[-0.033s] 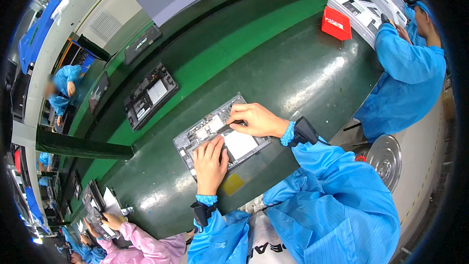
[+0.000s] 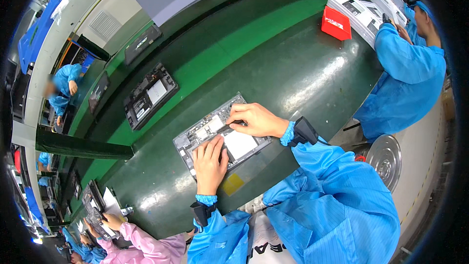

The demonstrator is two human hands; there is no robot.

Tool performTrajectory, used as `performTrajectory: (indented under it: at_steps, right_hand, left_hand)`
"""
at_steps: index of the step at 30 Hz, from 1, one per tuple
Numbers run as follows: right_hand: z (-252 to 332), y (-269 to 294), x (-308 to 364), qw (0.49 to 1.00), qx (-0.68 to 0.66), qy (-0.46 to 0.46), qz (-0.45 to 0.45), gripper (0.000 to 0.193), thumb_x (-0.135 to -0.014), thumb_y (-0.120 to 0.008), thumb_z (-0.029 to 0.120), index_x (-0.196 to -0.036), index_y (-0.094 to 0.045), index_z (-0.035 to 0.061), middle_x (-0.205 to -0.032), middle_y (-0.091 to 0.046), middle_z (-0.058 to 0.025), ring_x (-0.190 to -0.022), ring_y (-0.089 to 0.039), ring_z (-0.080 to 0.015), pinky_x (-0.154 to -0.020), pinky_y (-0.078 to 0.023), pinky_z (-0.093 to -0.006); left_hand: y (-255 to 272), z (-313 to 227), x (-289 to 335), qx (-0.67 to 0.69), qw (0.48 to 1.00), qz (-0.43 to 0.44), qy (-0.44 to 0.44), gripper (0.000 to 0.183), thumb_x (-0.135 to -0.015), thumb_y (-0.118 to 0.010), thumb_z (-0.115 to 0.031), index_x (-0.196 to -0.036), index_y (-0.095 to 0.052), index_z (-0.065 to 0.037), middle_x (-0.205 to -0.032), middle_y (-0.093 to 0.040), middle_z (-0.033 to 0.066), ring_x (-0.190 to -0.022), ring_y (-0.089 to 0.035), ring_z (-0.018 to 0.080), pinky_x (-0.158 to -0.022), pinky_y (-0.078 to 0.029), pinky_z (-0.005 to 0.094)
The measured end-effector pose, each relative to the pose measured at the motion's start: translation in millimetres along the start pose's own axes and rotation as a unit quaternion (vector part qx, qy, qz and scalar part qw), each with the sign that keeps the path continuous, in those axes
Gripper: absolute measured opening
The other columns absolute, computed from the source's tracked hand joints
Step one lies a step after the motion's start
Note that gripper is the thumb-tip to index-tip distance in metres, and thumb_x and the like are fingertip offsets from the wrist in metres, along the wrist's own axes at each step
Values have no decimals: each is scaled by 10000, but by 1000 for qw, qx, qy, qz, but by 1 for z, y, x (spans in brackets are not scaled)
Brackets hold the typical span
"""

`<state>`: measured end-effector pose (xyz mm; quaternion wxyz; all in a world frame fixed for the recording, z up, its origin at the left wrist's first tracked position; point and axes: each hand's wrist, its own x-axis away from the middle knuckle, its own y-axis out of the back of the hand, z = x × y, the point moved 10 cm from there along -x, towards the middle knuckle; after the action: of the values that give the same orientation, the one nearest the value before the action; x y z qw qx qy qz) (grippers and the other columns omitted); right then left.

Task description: The person assembles tablet components on an assembly line by connecting internal cables, applying adhesive tape, and pressing parts into place with a hand tool before sliding each unit down the conveyor belt.

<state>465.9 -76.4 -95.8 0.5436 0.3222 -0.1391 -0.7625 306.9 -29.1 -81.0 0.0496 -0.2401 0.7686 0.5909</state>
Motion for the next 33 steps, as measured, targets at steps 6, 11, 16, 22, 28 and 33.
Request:
performTrajectory:
  at_steps: [6, 11, 16, 22, 28, 33]
  right_hand:
    - [27, 5, -8, 988, 151, 30, 30, 180, -938, -685, 129, -1091, -698, 34, -1019, -695, -104, -846, -699, -314, -689, -562, -426]
    - [31, 20, -17, 985, 153, -60, 49, 154, -942, -687, 171, -1020, -691, 38, -972, -691, -114, -856, -701, -327, -714, -552, -455]
    - [28, 6, -21, 992, 102, -43, 59, 164, -938, -710, 208, -958, -716, 46, -942, -680, -103, -826, -688, -330, -721, -551, -445]
    - [25, -5, -17, 988, 133, -34, 73, 165, -937, -712, 203, -975, -721, 44, -942, -669, -96, -822, -684, -325, -715, -550, -433]
    - [24, -4, -14, 991, 126, -23, 49, 173, -938, -711, 205, -957, -726, 34, -953, -676, -98, -829, -687, -324, -722, -551, -428]
    - [22, -3, -17, 990, 117, -54, 53, 206, -938, -717, 223, -959, -732, 18, -936, -690, -120, -832, -699, -333, -734, -554, -434]
  left_hand:
    - [0, 1, 0, -4, 1000, -4, 0, 366, -881, -724, -129, -1241, -699, -64, -1300, -676, 20, -1127, -607, 254, -980, -449, 417]
    - [0, 2, 3, -1, 1000, -5, -6, 376, -885, -719, -138, -1252, -690, -59, -1316, -670, 22, -1141, -600, 247, -988, -444, 424]
    - [3, 3, 6, 6, 1000, -9, -1, 368, -891, -715, -141, -1250, -697, -63, -1313, -672, 20, -1146, -597, 252, -999, -440, 422]
    - [2, 4, 7, 7, 1000, -5, -3, 370, -910, -699, -156, -1263, -684, -46, -1332, -663, 30, -1165, -593, 244, -1012, -434, 423]
    - [1, 6, 8, 5, 1000, -8, -5, 375, -908, -701, -155, -1264, -684, -39, -1334, -663, 32, -1161, -592, 247, -1011, -435, 425]
    - [1, 8, 9, 11, 1000, -11, -2, 375, -904, -700, -150, -1261, -687, -37, -1336, -663, 35, -1162, -589, 252, -1009, -437, 434]
